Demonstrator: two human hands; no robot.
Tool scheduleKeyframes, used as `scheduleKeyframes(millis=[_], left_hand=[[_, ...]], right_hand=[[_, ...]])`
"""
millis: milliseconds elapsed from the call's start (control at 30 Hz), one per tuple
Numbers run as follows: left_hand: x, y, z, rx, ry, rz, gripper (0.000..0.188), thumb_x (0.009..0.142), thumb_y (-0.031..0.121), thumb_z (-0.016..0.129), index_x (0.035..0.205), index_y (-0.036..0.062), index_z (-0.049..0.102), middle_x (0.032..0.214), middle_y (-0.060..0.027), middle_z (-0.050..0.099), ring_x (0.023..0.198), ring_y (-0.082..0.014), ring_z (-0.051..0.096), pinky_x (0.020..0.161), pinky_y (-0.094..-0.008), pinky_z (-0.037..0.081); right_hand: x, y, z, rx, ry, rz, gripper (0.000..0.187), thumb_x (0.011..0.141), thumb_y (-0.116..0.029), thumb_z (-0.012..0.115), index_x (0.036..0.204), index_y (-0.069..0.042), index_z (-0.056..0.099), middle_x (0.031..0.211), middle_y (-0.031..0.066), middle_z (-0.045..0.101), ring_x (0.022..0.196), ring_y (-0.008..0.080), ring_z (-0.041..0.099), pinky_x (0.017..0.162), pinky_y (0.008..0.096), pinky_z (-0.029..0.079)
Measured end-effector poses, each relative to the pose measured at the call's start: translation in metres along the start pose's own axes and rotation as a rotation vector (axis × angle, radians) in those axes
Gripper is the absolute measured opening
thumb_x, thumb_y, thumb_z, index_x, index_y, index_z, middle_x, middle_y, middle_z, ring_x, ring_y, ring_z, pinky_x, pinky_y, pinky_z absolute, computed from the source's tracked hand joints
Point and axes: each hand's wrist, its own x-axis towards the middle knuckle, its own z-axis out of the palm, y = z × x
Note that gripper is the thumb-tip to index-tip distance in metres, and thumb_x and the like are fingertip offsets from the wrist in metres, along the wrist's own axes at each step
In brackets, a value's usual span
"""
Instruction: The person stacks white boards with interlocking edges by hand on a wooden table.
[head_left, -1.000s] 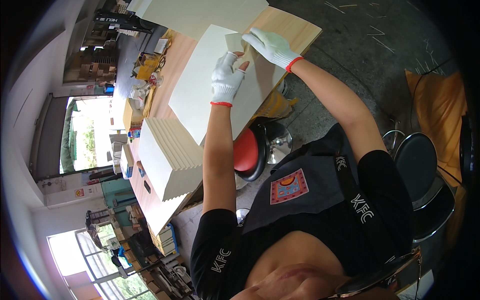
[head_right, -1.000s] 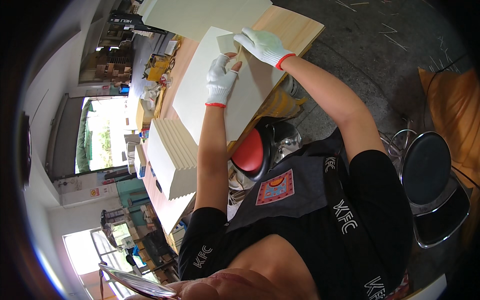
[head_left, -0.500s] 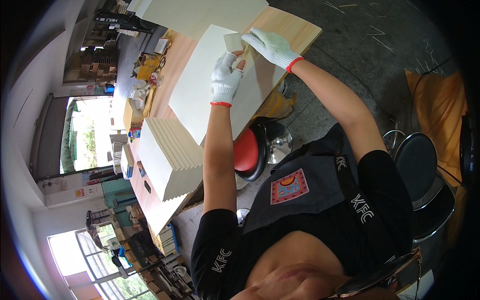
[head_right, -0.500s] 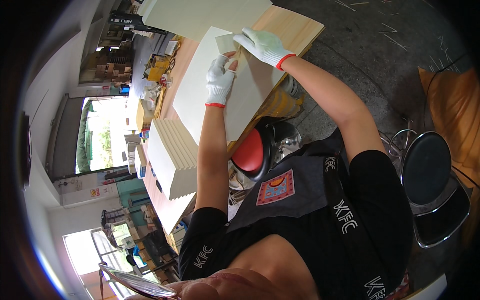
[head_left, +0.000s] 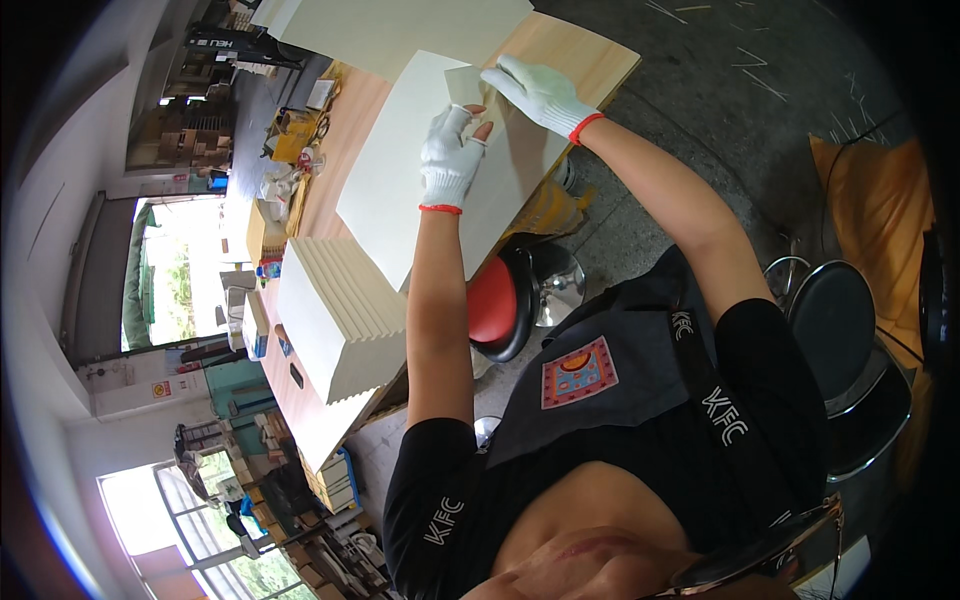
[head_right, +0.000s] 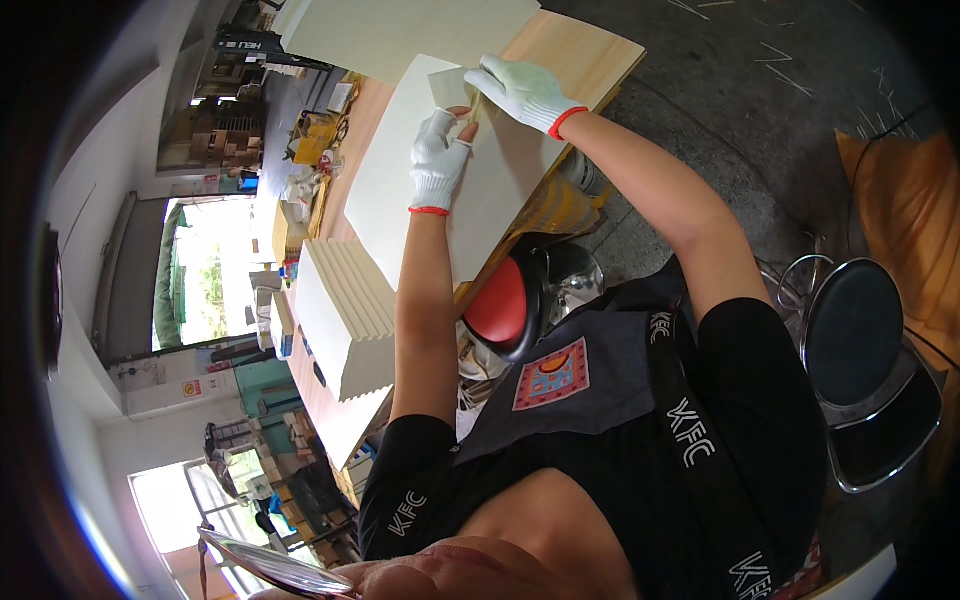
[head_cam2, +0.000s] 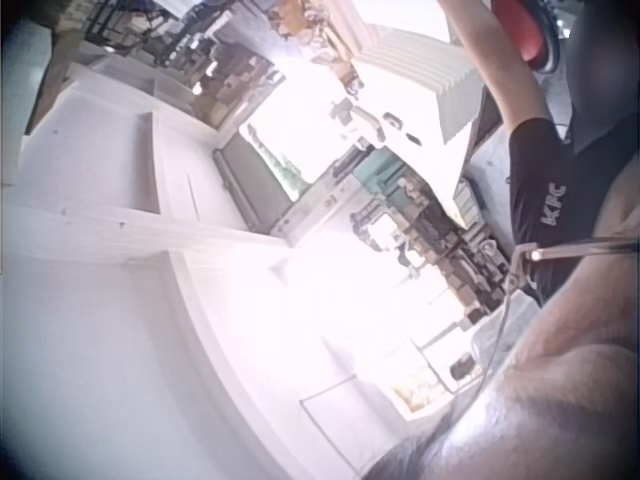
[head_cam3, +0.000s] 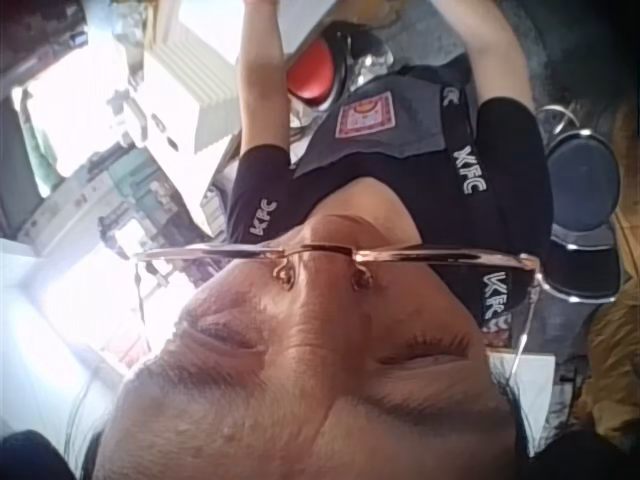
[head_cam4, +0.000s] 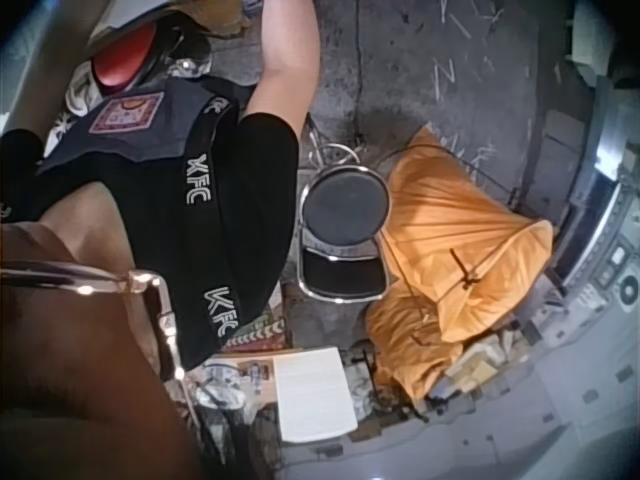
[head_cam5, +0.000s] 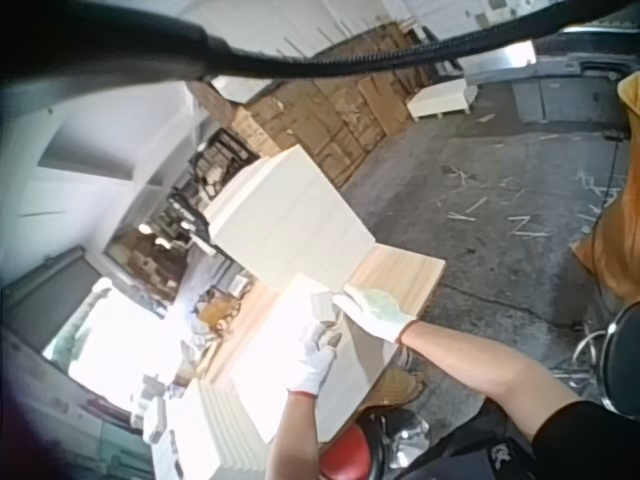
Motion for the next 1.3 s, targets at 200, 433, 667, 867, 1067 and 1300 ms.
scheduleKeyframes(millis=[200, 433, 667, 867, 1067, 1300], left_hand=[[0.0, -0.001, 0.001, -0.027, 0.009, -0.008, 0.024, 0.089, 0.017, 0.07, 0.113, 0.0135, 0.068, 0.102, -0.0108, 0.068, 0.098, -0.0277, 0.065, 0.084, -0.0385, 0.053], [0.001, -0.001, -0.001, 0.026, 0.0, 0.035, 0.022, 0.092, 0.015, 0.066, 0.113, 0.0134, 0.068, 0.103, -0.0104, 0.068, 0.099, -0.0276, 0.065, 0.084, -0.0394, 0.053], [0.001, -0.002, 0.001, 0.014, 0.003, 0.016, 0.029, 0.084, 0.018, 0.076, 0.112, 0.014, 0.068, 0.103, -0.0109, 0.068, 0.1, -0.0276, 0.065, 0.084, -0.0393, 0.053], [0.001, -0.002, 0.001, 0.012, 0.004, 0.014, 0.029, 0.085, 0.018, 0.076, 0.112, 0.014, 0.068, 0.103, -0.0106, 0.068, 0.101, -0.0277, 0.065, 0.084, -0.0388, 0.053], [0.0, 0.008, 0.0, 0.233, -0.058, 0.079, 0.04, 0.08, 0.008, 0.067, 0.118, 0.0187, 0.067, 0.117, -0.0087, 0.066, 0.105, -0.0307, 0.063, 0.086, -0.0411, 0.054], [-0.01, 0.025, 0.005, 0.44, 0.094, 0.092, 0.061, 0.075, 0.005, 0.065, 0.132, 0.0213, 0.056, 0.137, -0.0166, 0.054, 0.113, -0.0328, 0.061, 0.089, -0.043, 0.056]], right_hand=[[0.001, -0.003, -0.003, 0.01, -0.039, 0.036, 0.045, 0.101, -0.053, 0.044, 0.105, -0.011, 0.059, 0.083, 0.0157, 0.066, 0.081, 0.037, 0.064, 0.072, 0.0459, 0.048], [0.0, -0.001, -0.002, 0.004, -0.016, 0.024, 0.044, 0.1, -0.053, 0.045, 0.103, -0.011, 0.059, 0.081, 0.0148, 0.066, 0.079, 0.0363, 0.064, 0.07, 0.0458, 0.048], [0.001, 0.002, 0.003, 0.007, 0.013, 0.017, 0.043, 0.1, -0.052, 0.047, 0.102, -0.01, 0.059, 0.079, 0.0152, 0.065, 0.077, 0.0365, 0.064, 0.069, 0.0464, 0.048], [0.001, 0.003, 0.002, 0.017, 0.02, 0.004, 0.044, 0.1, -0.053, 0.047, 0.102, -0.01, 0.059, 0.078, 0.0153, 0.065, 0.076, 0.0363, 0.064, 0.068, 0.0468, 0.047], [0.001, -0.002, -0.006, 0.007, -0.052, 0.046, 0.05, 0.099, -0.058, 0.043, 0.105, -0.011, 0.058, 0.085, 0.0151, 0.066, 0.082, 0.0345, 0.065, 0.074, 0.045, 0.048], [-0.005, 0.006, -0.054, 0.034, 0.053, 0.073, 0.051, 0.097, -0.063, 0.047, 0.099, -0.014, 0.057, 0.079, 0.0052, 0.061, 0.076, 0.0264, 0.063, 0.073, 0.0388, 0.047]])
